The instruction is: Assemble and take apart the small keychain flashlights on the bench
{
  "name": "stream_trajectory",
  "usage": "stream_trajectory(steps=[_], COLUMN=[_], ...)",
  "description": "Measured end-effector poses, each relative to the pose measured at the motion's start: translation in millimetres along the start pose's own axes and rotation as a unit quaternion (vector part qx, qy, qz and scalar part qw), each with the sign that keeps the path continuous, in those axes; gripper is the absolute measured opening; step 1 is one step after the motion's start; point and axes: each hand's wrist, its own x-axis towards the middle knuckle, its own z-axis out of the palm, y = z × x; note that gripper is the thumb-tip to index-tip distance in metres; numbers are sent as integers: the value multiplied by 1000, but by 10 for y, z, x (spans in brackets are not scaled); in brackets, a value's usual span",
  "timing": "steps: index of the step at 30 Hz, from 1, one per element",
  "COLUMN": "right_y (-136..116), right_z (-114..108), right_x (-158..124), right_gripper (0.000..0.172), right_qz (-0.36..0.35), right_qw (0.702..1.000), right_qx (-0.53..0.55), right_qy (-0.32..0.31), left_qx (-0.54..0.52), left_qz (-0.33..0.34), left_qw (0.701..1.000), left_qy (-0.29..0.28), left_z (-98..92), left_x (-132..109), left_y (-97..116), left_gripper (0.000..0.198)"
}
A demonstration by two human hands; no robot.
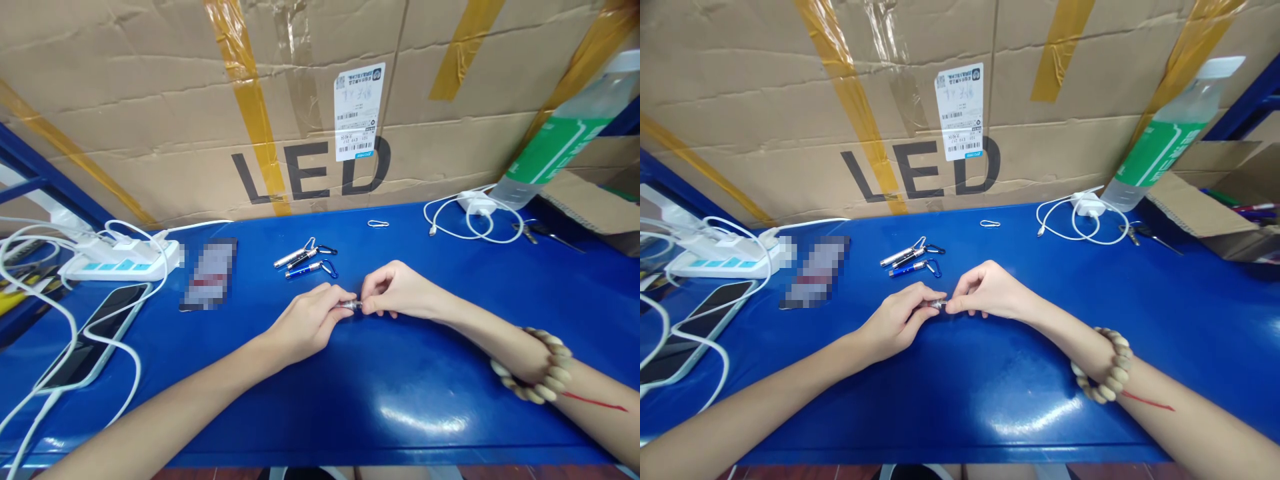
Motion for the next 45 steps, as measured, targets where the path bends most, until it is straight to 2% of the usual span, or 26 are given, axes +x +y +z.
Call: stream_trajectory(steps=[6, 11, 13, 18, 22, 29, 35, 41, 45], right_y=[12, 30, 30, 5, -12, 5, 11, -7, -13], right_z=[39, 35, 36, 69, 107, 158, 143, 133, 130], right_x=[-28, -60, -70, -109, -135, -88, -52, -63, -53], right_gripper=[17, 26, 29, 35, 37, 38, 37, 37, 36], right_qz=[-7, -63, -86, -117, -68, -2, 7, 3, 0], right_qw=[1000, 989, 983, 979, 988, 997, 996, 997, 998], right_qx=[-20, -51, -74, -125, -84, -10, 9, -2, -47], right_qy=[-14, -127, -141, -110, -109, -79, -83, -81, -51], left_qx=[25, 23, 28, 54, 43, 33, 32, 49, 55], left_qz=[8, -8, -10, -5, 0, -39, -75, -42, -60], left_qw=[999, 998, 997, 996, 997, 998, 996, 997, 996], left_qy=[-21, -65, -72, -76, -63, -23, -27, -36, -39], left_z=[-3, -13, -12, -6, -1, 15, 26, 7, 4], left_x=[-11, -2, 0, -4, -3, -1, -1, 28, 37], left_y=[-20, -20, -21, -37, -46, -40, -7, 6, 0], left_gripper=[17, 17, 17, 19, 18, 17, 24, 24, 23])
